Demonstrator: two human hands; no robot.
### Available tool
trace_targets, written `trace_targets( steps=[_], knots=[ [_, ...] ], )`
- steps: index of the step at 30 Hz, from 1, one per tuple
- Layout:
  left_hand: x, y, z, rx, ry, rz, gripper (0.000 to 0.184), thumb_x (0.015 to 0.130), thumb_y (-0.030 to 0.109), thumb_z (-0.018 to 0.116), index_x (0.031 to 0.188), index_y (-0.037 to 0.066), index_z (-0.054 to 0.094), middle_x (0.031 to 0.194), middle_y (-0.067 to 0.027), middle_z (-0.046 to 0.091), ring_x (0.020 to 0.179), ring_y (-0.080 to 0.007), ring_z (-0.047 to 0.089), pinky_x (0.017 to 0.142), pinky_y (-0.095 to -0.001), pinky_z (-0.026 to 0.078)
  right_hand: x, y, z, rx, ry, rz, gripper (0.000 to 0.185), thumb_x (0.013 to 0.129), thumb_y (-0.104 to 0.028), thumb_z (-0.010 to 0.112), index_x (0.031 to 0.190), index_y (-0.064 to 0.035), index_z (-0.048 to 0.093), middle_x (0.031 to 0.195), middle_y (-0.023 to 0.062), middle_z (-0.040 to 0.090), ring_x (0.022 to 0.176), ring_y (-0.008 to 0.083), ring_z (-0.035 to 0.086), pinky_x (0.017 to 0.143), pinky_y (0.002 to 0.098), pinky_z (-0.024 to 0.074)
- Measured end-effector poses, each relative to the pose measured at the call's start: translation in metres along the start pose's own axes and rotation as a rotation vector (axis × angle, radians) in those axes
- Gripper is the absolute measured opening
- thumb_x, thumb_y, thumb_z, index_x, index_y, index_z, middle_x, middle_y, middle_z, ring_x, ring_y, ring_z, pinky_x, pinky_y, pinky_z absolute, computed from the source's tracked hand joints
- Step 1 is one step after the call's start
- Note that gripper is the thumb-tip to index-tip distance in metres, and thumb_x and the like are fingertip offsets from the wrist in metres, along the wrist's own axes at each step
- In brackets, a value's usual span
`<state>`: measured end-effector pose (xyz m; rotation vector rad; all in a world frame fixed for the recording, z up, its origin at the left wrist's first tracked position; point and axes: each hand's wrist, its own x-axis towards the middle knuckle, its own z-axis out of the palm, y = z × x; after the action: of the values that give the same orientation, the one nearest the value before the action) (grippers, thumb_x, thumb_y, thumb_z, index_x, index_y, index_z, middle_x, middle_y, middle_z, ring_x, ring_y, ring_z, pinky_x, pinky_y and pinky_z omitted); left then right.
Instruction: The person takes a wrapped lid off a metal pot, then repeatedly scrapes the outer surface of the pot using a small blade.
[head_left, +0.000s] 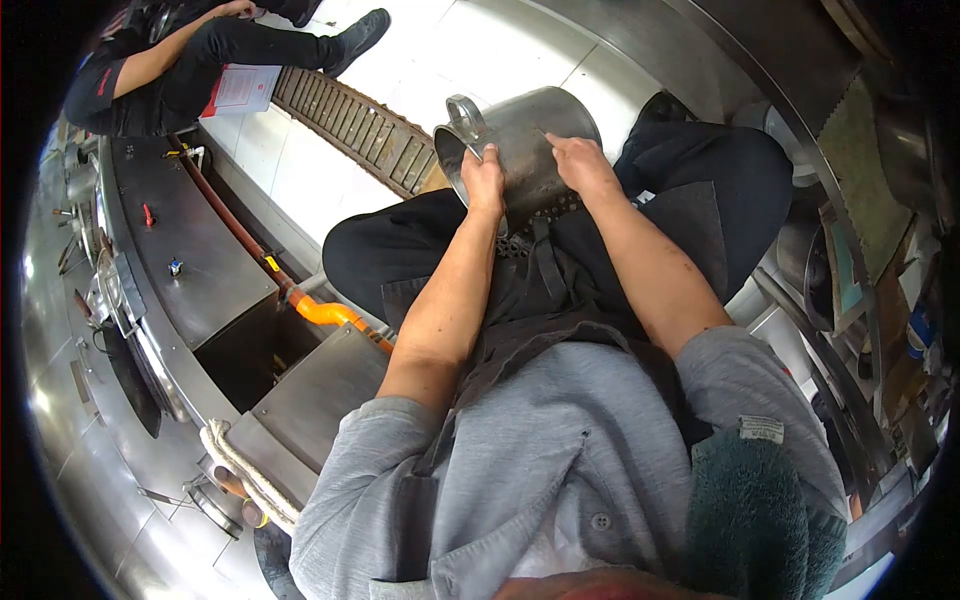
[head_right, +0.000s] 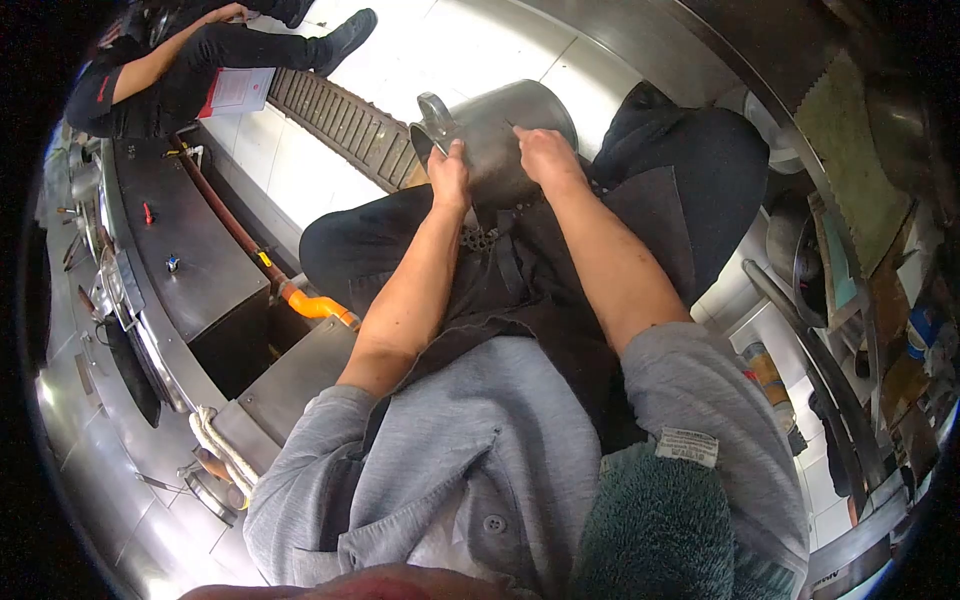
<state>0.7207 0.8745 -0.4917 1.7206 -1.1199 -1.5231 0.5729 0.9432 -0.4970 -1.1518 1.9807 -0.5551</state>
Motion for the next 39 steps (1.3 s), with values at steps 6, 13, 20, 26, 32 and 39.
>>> trace_targets(
  steps=[6, 13, 20, 26, 32, 39],
  knots=[
    [0.01, -0.011, -0.003, 0.069, 0.004, 0.045, 0.024, 0.09, 0.012, 0.052, 0.108, -0.003, 0.054, 0.094, -0.0113, 0.062, 0.082, -0.0183, 0.057, 0.075, -0.0329, 0.045, 0.006, 0.002, -0.003, -0.049, -0.089, 0.028, 0.036, 0.093, -0.016, 0.046, 0.127, -0.019, 0.055, 0.114, 0.015, 0.061, 0.107, 0.0345, 0.056, 0.094, 0.0419, 0.0452],
    [0.017, -0.021, -0.004, 0.078, -0.001, 0.1, 0.026, 0.089, 0.013, 0.053, 0.108, -0.005, 0.055, 0.095, -0.0127, 0.062, 0.084, -0.0196, 0.057, 0.076, -0.0335, 0.045, 0.001, 0.003, 0.004, 0.036, -0.005, -0.021, 0.033, 0.09, -0.016, 0.05, 0.122, -0.0136, 0.059, 0.11, 0.0201, 0.061, 0.105, 0.0361, 0.057, 0.093, 0.0407, 0.0443],
    [0.022, -0.011, -0.004, 0.038, 0.016, 0.05, 0.026, 0.09, 0.015, 0.053, 0.109, -0.003, 0.053, 0.093, -0.0099, 0.06, 0.078, -0.0195, 0.056, 0.068, -0.0332, 0.046, -0.007, -0.005, 0.001, 0.022, -0.043, -0.117, 0.033, 0.089, -0.017, 0.051, 0.121, -0.0122, 0.059, 0.108, 0.0218, 0.06, 0.103, 0.0371, 0.057, 0.092, 0.0417, 0.0447],
    [0.026, -0.013, -0.007, 0.086, 0.022, 0.028, 0.025, 0.09, 0.015, 0.054, 0.108, -0.001, 0.054, 0.087, -0.0085, 0.059, 0.073, -0.0183, 0.054, 0.063, -0.033, 0.045, -0.006, -0.007, -0.006, 0.056, -0.035, 0.055, 0.034, 0.091, -0.018, 0.048, 0.123, -0.0149, 0.058, 0.112, 0.0207, 0.06, 0.108, 0.0358, 0.055, 0.095, 0.0409, 0.0433],
    [0.027, -0.016, -0.004, 0.004, 0.018, 0.068, 0.024, 0.09, 0.015, 0.053, 0.108, -0.002, 0.054, 0.085, -0.0065, 0.058, 0.07, -0.0164, 0.052, 0.061, -0.0324, 0.043, 0.0, 0.007, 0.003, 0.045, -0.022, 0.078, 0.036, 0.091, -0.014, 0.047, 0.125, -0.014, 0.057, 0.114, 0.0172, 0.061, 0.107, 0.0341, 0.056, 0.094, 0.0413, 0.0443],
    [0.027, -0.005, -0.003, -0.002, 0.031, -0.003, 0.022, 0.09, 0.014, 0.053, 0.106, -0.001, 0.055, 0.083, -0.0052, 0.057, 0.072, -0.0156, 0.052, 0.064, -0.0313, 0.043, -0.004, 0.003, 0.007, 0.021, -0.038, -0.031, 0.035, 0.091, -0.016, 0.048, 0.124, -0.0127, 0.057, 0.112, 0.0179, 0.061, 0.106, 0.0347, 0.057, 0.094, 0.0414, 0.0441]
  ],
)
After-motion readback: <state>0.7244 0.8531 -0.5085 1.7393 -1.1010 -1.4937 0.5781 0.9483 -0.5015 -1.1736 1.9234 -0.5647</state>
